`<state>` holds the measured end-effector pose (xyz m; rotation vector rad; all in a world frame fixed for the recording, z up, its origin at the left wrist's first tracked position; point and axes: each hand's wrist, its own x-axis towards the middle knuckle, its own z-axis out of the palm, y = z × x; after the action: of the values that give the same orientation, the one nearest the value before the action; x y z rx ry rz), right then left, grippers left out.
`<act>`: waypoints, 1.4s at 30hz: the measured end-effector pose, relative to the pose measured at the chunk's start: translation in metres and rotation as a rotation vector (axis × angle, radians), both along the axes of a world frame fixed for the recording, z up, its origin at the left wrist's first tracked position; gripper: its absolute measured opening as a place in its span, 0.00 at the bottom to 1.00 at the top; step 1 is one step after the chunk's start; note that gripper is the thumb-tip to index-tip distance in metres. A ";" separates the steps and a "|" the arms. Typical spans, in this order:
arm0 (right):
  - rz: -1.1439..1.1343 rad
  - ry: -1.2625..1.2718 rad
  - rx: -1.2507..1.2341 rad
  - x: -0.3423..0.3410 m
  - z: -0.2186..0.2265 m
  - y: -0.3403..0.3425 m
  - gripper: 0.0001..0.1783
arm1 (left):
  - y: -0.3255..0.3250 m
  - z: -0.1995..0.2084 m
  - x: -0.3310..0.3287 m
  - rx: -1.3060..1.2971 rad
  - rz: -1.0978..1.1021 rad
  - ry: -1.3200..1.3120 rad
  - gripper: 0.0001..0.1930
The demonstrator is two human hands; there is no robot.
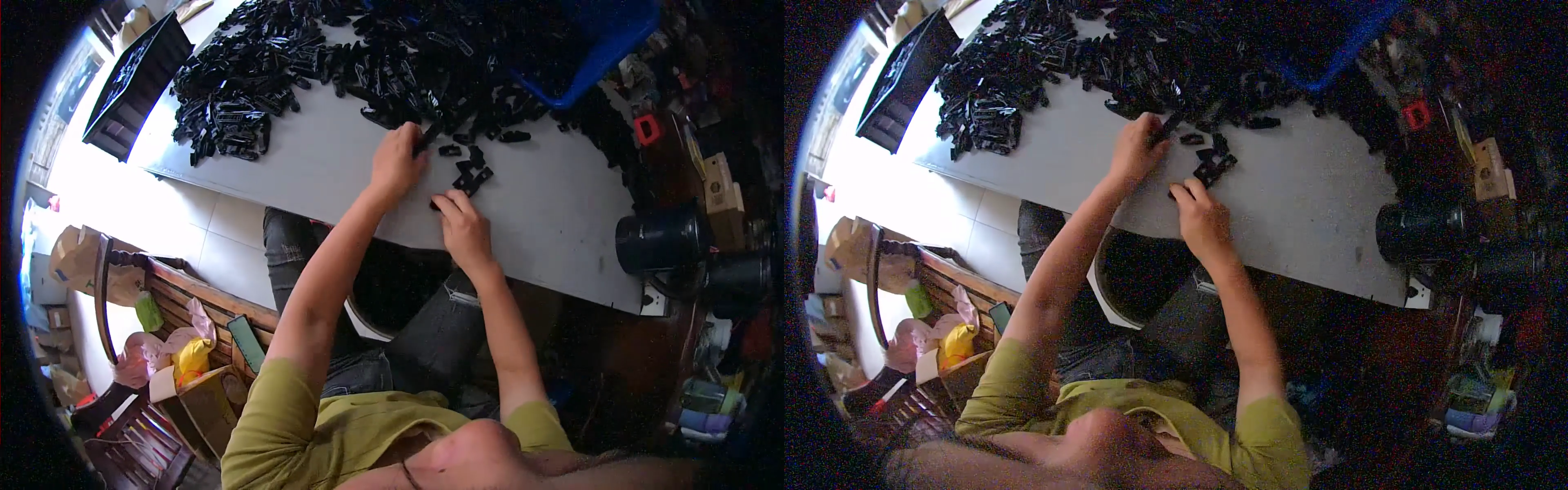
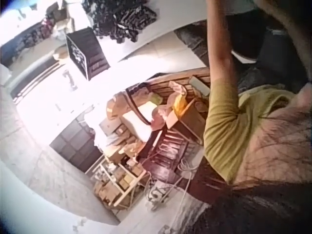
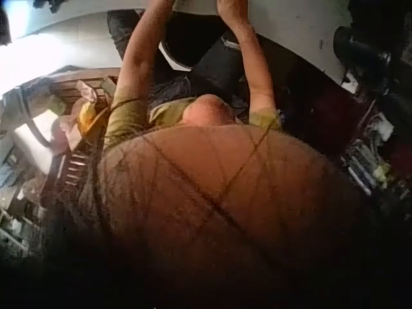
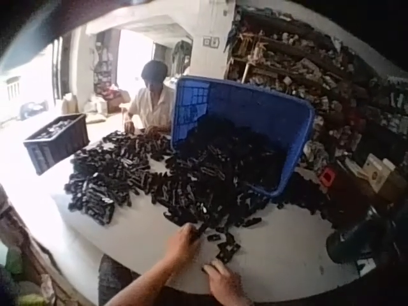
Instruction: Manually assembling and sorting small black plastic components on a factory workbench.
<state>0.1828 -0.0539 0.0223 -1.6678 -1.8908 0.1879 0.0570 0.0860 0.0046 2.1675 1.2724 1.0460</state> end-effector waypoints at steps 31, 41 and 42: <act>0.059 1.048 -0.426 0.008 0.007 -0.012 0.22 | -0.065 0.009 -0.059 -0.129 -0.437 -0.008 0.12; -0.049 0.691 -0.307 0.005 0.008 -0.017 0.22 | -0.066 0.010 -0.059 -0.086 -0.411 0.033 0.12; -0.046 0.638 -0.321 0.004 0.010 -0.016 0.19 | -0.066 0.010 -0.059 -0.082 -0.415 0.031 0.12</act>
<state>0.1873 -0.0702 0.0321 -1.5889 -1.3816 0.9269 -0.0021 0.0201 0.0143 2.2579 0.8069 0.7783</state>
